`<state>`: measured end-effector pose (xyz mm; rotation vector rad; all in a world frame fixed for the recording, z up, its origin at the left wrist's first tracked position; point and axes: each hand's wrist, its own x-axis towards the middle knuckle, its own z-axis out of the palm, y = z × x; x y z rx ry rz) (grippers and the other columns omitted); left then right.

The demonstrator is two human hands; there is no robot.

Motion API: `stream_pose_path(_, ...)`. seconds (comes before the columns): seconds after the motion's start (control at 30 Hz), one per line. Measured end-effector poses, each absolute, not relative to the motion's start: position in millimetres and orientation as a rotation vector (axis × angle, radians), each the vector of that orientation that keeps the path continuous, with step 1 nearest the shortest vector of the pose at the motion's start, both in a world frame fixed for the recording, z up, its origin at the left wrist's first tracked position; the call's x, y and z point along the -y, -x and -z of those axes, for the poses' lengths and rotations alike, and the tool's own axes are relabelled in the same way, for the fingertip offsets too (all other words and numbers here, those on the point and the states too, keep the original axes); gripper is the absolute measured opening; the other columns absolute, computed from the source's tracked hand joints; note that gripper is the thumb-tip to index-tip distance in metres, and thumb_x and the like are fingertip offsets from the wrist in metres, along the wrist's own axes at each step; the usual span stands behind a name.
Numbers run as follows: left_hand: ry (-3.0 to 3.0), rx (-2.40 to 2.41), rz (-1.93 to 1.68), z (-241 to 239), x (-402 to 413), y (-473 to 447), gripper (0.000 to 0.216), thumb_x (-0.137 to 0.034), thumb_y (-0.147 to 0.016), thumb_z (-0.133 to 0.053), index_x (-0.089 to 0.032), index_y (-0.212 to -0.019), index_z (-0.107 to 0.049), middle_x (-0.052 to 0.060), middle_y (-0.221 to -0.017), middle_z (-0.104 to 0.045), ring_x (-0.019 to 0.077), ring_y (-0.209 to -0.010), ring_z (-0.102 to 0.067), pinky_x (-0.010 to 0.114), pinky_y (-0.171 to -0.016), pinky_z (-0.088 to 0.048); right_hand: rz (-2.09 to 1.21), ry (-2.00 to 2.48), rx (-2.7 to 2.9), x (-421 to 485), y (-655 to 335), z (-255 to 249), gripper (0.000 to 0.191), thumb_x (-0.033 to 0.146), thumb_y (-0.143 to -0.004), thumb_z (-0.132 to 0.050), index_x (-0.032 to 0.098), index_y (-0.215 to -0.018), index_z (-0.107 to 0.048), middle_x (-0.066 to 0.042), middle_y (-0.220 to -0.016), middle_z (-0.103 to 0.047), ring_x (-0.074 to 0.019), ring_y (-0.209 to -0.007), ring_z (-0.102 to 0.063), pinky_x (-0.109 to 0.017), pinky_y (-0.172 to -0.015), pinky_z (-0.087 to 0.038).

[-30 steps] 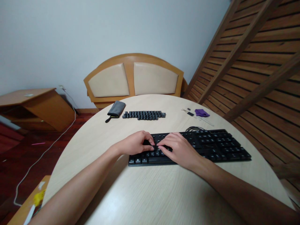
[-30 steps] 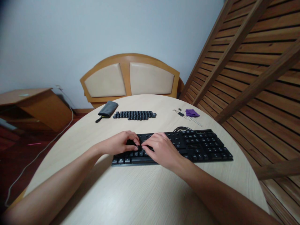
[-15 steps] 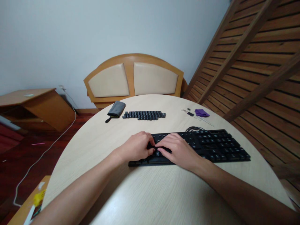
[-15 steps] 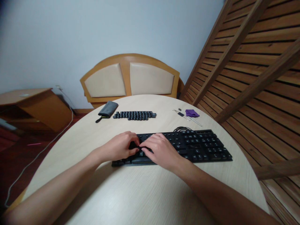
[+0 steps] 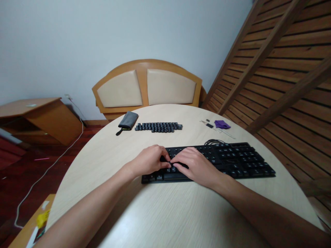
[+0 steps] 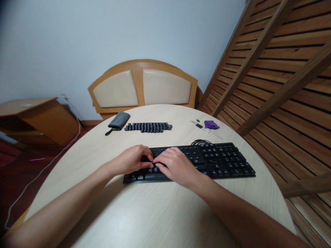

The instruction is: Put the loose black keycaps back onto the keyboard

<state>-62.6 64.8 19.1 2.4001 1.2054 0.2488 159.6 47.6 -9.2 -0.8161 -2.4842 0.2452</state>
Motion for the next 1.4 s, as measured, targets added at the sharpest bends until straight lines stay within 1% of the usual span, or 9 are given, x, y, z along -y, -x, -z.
stream_pose_path(0.17, -2.236, -1.102, -0.297, -11.7, -74.0, 68.5, 0.015, -0.034, -0.08, -0.078, -0.02, -0.086, -0.077, 0.002, -0.089, -0.077, 0.0183, -0.081, -0.069, 0.027, -0.082, -0.049, -0.25, 0.803, 2.491, -47.8, -159.7, 9.0, 0.015, 0.019, -0.095, -0.063, 0.023, -0.106, -0.072, -0.002, -0.1, -0.076, -0.0192, -0.094, -0.067, -0.036, -0.089, -0.044)
stream_pose_path(0.4, -2.228, -1.068, -0.325, -13.1, -74.0, 67.7, 0.018, -0.036, -0.081, -0.077, -0.018, -0.08, -0.076, 0.003, -0.085, -0.076, 0.0175, -0.077, -0.068, 0.026, -0.075, -0.049, -0.248, 0.805, 2.493, -48.2, -160.3, 8.9, 0.013, 0.021, -0.095, -0.063, 0.021, -0.102, -0.073, -0.003, -0.096, -0.076, -0.0192, -0.091, -0.067, -0.037, -0.088, -0.046)
stream_pose_path(0.7, -2.297, -1.032, -0.285, -15.3, -74.4, 70.0, 0.016, -0.033, -0.084, -0.073, -0.019, -0.093, -0.076, 0.003, -0.09, -0.077, 0.0184, -0.081, -0.068, 0.027, -0.081, -0.048, -0.241, 0.806, 2.498, -48.0, -159.4, 9.7, 0.014, 0.022, -0.096, -0.062, 0.021, -0.105, -0.073, -0.004, -0.099, -0.075, -0.0196, -0.092, -0.067, -0.037, -0.088, -0.046)
stream_pose_path(0.87, -2.297, -1.095, -0.26, -16.0, -73.6, 69.5, 0.017, -0.034, -0.083, -0.072, -0.019, -0.091, -0.076, 0.003, -0.088, -0.077, 0.0187, -0.079, -0.068, 0.027, -0.079, -0.049, -0.256, 0.831, 2.495, -47.4, -158.4, 9.3, 0.015, 0.021, -0.094, -0.063, 0.02, -0.106, -0.072, -0.004, -0.101, -0.075, -0.0204, -0.093, -0.067, -0.037, -0.088, -0.047)
stream_pose_path(1.0, -2.299, -1.096, -0.261, -16.4, -74.1, 69.7, 0.017, -0.034, -0.084, -0.07, -0.02, -0.091, -0.076, 0.003, -0.089, -0.077, 0.0185, -0.08, -0.069, 0.027, -0.081, -0.049, -0.254, 0.834, 2.495, -47.2, -158.4, 8.7, 0.015, 0.021, -0.094, -0.063, 0.019, -0.106, -0.073, -0.005, -0.099, -0.075, -0.0206, -0.092, -0.067, -0.038, -0.087, -0.048)
stream_pose_path(1.17, -2.355, -1.172, -0.23, -20.5, -70.4, 66.7, 0.016, -0.032, -0.082, -0.072, -0.02, -0.092, -0.076, 0.004, -0.089, -0.077, 0.0205, -0.082, -0.069, 0.028, -0.08, -0.049, -0.26, 0.817, 2.502, -47.9, -158.7, 9.7, 0.018, 0.02, -0.096, -0.06, 0.021, -0.11, -0.072, -0.004, -0.102, -0.075, -0.0202, -0.095, -0.066, -0.038, -0.089, -0.048)
stream_pose_path(1.4, -2.495, -1.171, -0.218, -23.2, -66.4, 63.4, 0.015, -0.031, -0.083, -0.073, -0.021, -0.094, -0.076, 0.006, -0.092, -0.077, 0.0231, -0.087, -0.07, 0.03, -0.081, -0.049, -0.275, 0.812, 2.516, -48.0, -158.4, 8.6, 0.016, 0.019, -0.096, -0.061, 0.021, -0.106, -0.072, -0.004, -0.101, -0.074, -0.0201, -0.094, -0.065, -0.037, -0.089, -0.047)
